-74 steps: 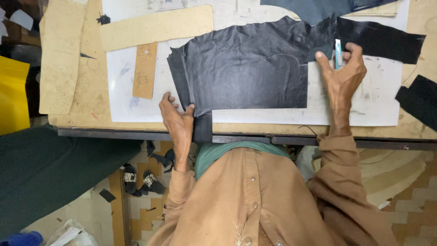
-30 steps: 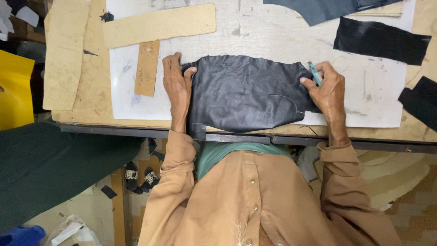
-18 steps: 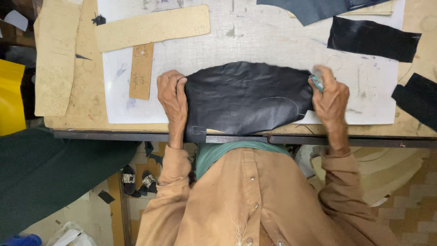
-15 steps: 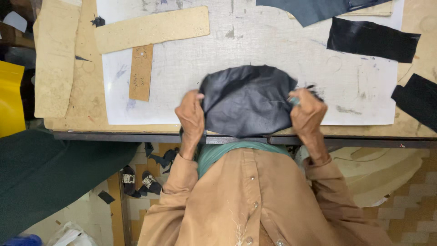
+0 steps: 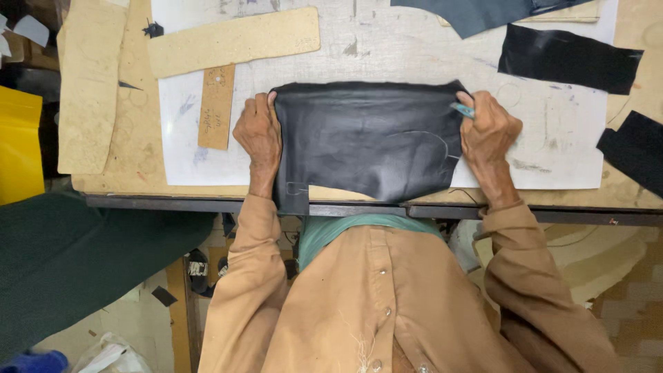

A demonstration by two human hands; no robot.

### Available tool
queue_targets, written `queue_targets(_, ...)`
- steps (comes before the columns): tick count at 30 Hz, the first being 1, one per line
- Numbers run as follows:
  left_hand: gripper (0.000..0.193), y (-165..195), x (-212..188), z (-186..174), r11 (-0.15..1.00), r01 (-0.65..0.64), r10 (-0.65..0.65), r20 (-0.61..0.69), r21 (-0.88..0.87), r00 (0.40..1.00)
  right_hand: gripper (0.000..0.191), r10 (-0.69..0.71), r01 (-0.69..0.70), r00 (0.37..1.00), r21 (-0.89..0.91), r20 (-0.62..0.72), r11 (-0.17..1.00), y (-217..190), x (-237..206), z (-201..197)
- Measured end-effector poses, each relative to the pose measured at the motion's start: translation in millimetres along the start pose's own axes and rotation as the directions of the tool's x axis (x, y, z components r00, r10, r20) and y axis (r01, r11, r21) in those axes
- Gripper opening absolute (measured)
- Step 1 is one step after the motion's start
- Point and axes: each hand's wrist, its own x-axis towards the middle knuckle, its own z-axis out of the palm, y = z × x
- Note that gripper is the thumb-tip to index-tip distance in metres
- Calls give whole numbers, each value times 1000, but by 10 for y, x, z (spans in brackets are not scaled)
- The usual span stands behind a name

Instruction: The person uses a cardboard template and a utility knife to cut shapes from black leather on a workbench. They repeatedly position the template, trace or cut along its edges, and remove the cut leather pieces, working through several pieces of leather.

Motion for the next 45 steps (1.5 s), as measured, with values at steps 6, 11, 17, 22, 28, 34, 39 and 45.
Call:
queue_targets(6,59,183,-176,-20,973,-205,193,111,108,975,42,15,-41,984,145,177,989,14,218,-295)
queue_targets(11,87,690,-529,54,990,-103,69,313,93,947,36,131,-183,922,112,365,977,8,332,-596)
queue_targets(17,91,2515,-827,596,860,-508,440,434,47,786,30,47,-73,966,95,255,993,10,473,-803)
queue_targets(22,87,2696,-684,753,719,-505,684,355,-478,637,23,-2,-31,990,221,143,975,274,524,-856)
queue_targets(28,72,417,-209,176,938,-347,315,412,1,855,23,277,-487,862,546,424,681,663,147,-1063)
queue_targets(34,63,-342,-51,39,991,-56,91,305,-123,948,26,273,-541,835,616,478,573,218,-193,-992)
queue_targets(39,49,-939,360,44,971,-34,71,149,-238,986,25,318,-561,827,635,464,531,-416,-323,-942)
queue_targets(45,80,-1804,1340,30,973,-185,227,464,-135,856,24,403,-593,804,650,438,476,-894,-496,-901)
